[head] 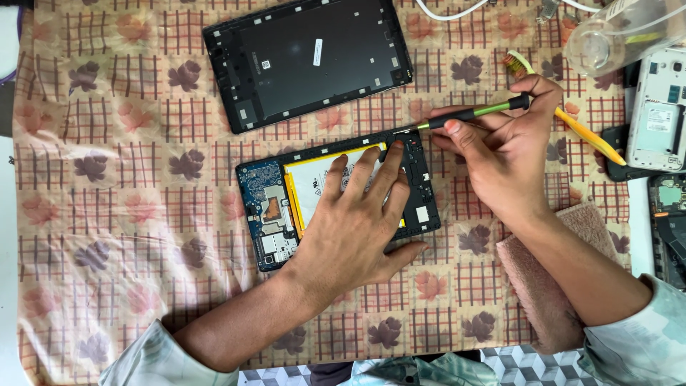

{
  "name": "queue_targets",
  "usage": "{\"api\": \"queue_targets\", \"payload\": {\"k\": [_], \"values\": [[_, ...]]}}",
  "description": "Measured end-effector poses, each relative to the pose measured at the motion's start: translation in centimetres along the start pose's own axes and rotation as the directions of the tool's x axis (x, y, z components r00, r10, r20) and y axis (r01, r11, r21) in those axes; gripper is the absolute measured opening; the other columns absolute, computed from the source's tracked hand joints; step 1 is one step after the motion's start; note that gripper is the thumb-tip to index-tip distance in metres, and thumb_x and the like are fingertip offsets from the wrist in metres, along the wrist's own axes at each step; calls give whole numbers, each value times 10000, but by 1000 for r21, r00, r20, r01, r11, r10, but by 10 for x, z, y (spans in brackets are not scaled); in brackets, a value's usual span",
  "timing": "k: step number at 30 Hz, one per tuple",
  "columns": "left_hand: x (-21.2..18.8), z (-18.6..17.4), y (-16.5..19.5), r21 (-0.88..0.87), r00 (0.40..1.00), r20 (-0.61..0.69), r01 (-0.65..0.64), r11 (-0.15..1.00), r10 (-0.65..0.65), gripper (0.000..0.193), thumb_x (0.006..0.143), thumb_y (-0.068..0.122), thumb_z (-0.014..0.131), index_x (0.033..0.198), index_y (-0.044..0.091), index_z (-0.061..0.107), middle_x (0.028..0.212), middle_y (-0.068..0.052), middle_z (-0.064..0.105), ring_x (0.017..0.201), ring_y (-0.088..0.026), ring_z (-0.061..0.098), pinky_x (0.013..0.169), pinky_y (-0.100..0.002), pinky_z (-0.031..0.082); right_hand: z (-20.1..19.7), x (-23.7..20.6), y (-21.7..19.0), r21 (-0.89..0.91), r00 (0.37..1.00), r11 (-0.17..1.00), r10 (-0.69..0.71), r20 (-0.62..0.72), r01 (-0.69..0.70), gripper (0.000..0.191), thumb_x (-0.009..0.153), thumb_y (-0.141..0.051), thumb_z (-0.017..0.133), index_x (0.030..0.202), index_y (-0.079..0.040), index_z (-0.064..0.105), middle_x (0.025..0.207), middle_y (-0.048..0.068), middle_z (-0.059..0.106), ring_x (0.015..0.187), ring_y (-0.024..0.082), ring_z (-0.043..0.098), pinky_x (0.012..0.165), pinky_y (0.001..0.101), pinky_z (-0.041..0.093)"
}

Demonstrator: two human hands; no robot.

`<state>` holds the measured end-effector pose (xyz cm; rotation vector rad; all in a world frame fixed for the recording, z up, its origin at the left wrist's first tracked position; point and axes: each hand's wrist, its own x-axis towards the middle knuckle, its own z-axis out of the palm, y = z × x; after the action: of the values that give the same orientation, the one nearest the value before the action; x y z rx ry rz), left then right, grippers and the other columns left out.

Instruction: The person works on an opened tablet on a workbench. They use a brush to clean around the battery, pry at the board with a tool, lift a small component, and use a screwdriver to unscrew and adjust parts near the battery and board.

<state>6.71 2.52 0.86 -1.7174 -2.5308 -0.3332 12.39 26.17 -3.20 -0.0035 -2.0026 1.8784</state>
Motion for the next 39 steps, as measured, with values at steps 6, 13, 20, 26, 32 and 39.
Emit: {"api": "queue_targets", "payload": {"k": [6,13,20,26,32,39], "values": [[0,-1,0,-4,1000,1,2,1000,-2,797,823,690,647,1122,-49,645,1445,-277,473,1333,-410,419,1050,-638,414,1,1,-2,-30,1000,999,-17,13,17,458,1170,118,547,1288,-82,152,1195,317,695,1036,303,766,977,383,682],[0,-3,0,-5,1000,24,5,1000,-5,786,811,685,649,1111,-41,642,1444,-279,467,1340,-412,419,1053,-641,407,4,0,-8,-145,998,988,-56,21,58,464,1165,131,553,1280,-79,155,1176,319,707,972,292,774,890,347,684],[0,-5,-1,1,1000,18,0,1000,0,800,795,692,654,1114,-42,643,1435,-279,473,1334,-408,425,1045,-645,413,6,2,-9,-152,998,987,-55,-8,53,467,1156,142,559,1289,-59,159,1142,317,710,1005,308,773,900,364,697],[-1,-5,-1,4,1000,12,4,1000,-4,794,797,690,660,1117,-36,643,1431,-265,485,1346,-398,423,1054,-639,415,8,1,-12,-195,998,979,-57,-24,51,463,1147,146,551,1295,-45,156,1141,322,713,1008,313,780,908,367,699],[-1,-6,-1,-11,1000,-2,6,1000,-6,798,780,687,668,1129,-30,644,1415,-257,498,1319,-394,442,1051,-637,416,8,4,-11,-164,998,984,-68,-16,64,464,1136,151,555,1287,-43,162,1135,334,711,1008,320,776,922,372,690],[-2,-5,-1,-15,1000,-8,3,1000,-3,817,790,693,661,1147,-41,637,1412,-265,496,1325,-397,436,1055,-636,413,9,4,-12,-167,998,984,-62,-11,59,464,1123,162,557,1278,-52,175,1142,333,704,1022,318,770,919,367,687]]}}
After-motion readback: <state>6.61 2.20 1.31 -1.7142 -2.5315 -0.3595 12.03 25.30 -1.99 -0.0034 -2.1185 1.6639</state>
